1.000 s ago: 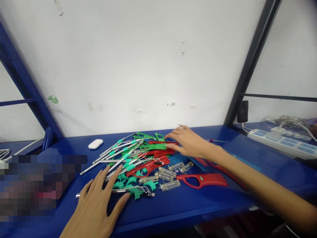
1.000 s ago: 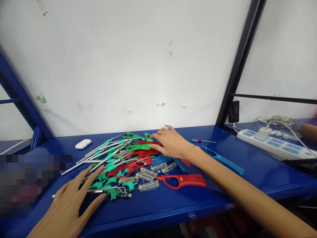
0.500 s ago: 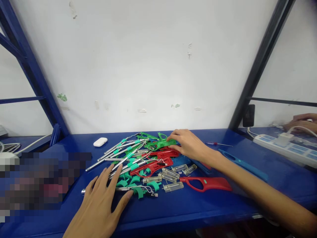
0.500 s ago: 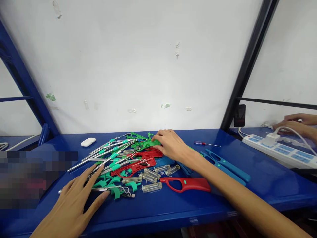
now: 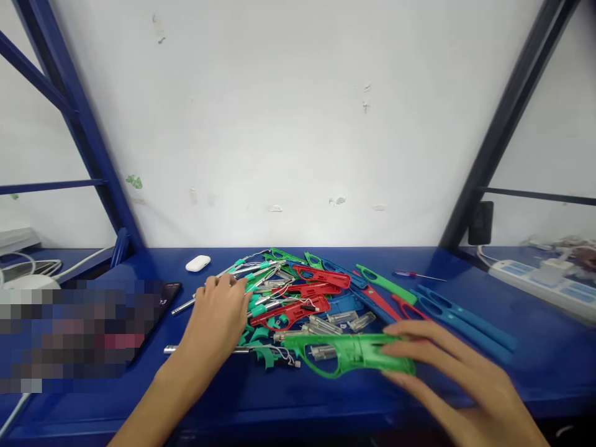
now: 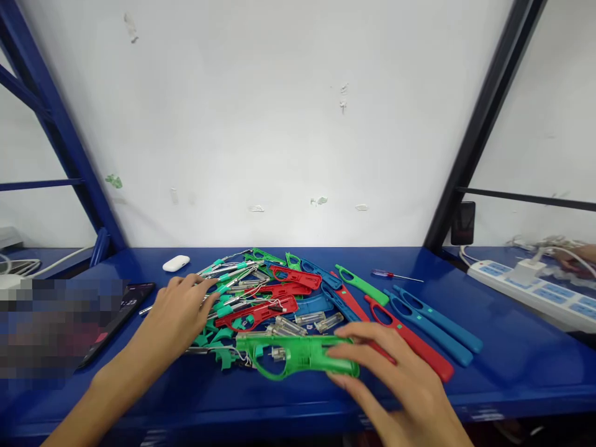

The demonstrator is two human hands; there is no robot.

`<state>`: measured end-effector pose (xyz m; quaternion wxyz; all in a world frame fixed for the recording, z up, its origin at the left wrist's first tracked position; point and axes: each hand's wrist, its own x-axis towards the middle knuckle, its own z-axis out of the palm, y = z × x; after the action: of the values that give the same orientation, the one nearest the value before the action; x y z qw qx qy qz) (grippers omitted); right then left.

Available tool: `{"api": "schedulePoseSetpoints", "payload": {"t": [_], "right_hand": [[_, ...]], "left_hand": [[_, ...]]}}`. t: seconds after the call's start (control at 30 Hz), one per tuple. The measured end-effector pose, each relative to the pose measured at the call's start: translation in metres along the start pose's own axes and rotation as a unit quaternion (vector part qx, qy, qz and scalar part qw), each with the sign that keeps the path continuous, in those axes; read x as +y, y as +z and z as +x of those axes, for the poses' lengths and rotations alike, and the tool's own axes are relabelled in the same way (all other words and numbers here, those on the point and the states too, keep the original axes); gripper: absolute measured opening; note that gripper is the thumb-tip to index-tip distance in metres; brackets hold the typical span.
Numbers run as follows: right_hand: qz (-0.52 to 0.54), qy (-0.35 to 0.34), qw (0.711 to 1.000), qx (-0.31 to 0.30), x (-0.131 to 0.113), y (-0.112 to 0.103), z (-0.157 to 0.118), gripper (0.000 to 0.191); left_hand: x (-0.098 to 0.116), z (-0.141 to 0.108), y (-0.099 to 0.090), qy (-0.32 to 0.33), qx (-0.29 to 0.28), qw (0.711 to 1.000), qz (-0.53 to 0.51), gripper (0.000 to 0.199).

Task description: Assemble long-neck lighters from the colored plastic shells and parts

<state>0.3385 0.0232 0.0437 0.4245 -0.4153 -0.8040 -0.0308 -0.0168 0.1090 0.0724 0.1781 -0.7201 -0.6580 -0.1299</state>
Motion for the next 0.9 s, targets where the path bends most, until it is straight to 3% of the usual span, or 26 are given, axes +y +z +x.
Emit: {"api": "schedulePoseSetpoints", "payload": {"t": [0.17,0.43,0.6,0.7,0.9], "right_hand": [[0.035,0.012,0.999,0.039,-0.007,0.009,-0.021,0.014],[0.047,-0.026,0.999,-0.008,-0.009,0.016,-0.02,0.014],[0.009,-0.076,0.996,-0.034,-0.011,0.021,-0.016,0.018],[-0.007,-0.084,0.995,-0.05,-0.014,0.02,-0.014,0.024],[-0.025,-0.073,0.995,-0.061,-0.017,0.02,-0.016,0.026]], "left_hand": [[0.003,0.019,0.002,0.004,-0.074,0.996,0.05,0.037],[0.007,0.022,-0.005,0.002,-0.1,0.993,0.059,0.037],[0.008,0.021,-0.006,-0.028,-0.045,0.998,0.021,0.037],[0.007,0.016,-0.009,-0.019,0.009,0.999,-0.024,0.026],[0.002,-0.03,-0.025,0.064,0.115,0.984,-0.12,0.033]]}}
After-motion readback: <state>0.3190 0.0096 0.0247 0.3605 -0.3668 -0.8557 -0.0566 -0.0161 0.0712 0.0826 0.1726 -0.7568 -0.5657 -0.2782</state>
